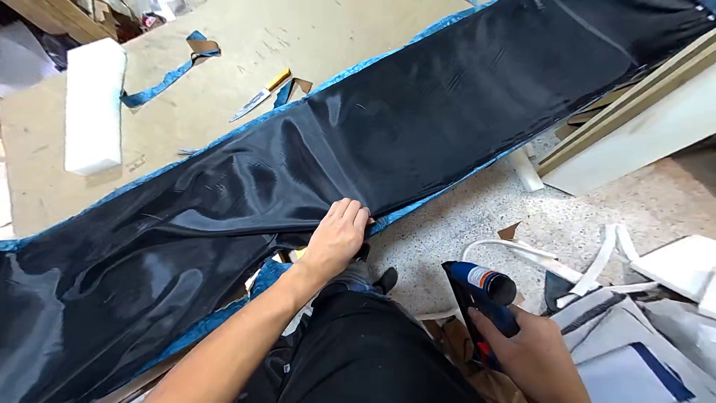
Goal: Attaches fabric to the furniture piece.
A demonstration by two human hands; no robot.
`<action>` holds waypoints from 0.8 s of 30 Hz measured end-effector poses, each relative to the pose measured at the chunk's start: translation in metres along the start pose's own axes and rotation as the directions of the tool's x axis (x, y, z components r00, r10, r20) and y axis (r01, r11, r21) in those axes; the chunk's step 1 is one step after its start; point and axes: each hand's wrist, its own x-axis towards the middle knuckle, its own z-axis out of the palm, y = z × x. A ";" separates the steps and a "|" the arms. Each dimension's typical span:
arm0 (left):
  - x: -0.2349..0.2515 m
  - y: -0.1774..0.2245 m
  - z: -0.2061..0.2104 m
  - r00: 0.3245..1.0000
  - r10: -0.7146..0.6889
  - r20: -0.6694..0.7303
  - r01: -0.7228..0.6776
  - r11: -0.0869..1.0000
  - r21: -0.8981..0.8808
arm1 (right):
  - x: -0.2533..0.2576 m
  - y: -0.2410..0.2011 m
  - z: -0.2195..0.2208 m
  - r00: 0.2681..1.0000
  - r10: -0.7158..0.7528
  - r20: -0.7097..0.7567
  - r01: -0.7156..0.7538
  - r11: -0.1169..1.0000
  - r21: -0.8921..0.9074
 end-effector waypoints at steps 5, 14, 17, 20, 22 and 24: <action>0.001 0.009 0.002 0.975 -0.028 0.222 0.019 0.999 0.046 | -0.002 -0.008 -0.007 0.999 0.027 -0.041 -0.027 1.000 0.005; 0.013 -0.002 0.001 0.933 0.101 0.345 -0.134 0.988 0.071 | 0.071 -0.050 -0.039 0.996 0.093 0.002 -0.092 0.980 0.174; 0.015 -0.002 -0.003 0.907 0.094 0.409 -0.120 0.992 0.038 | 0.097 -0.064 -0.046 0.995 0.095 0.022 -0.097 0.989 0.114; 0.015 0.005 -0.008 0.870 -0.013 0.493 0.002 1.000 0.023 | 0.114 -0.071 -0.048 0.995 0.095 0.022 -0.096 0.993 0.062; 0.013 0.011 -0.003 0.903 -0.059 0.426 0.046 0.998 0.043 | 0.119 -0.073 -0.048 0.996 0.090 0.011 -0.090 0.995 0.051; 0.011 0.013 0.001 0.935 -0.045 0.352 0.020 0.997 0.075 | 0.122 -0.076 -0.047 0.996 0.094 0.006 -0.094 0.995 0.040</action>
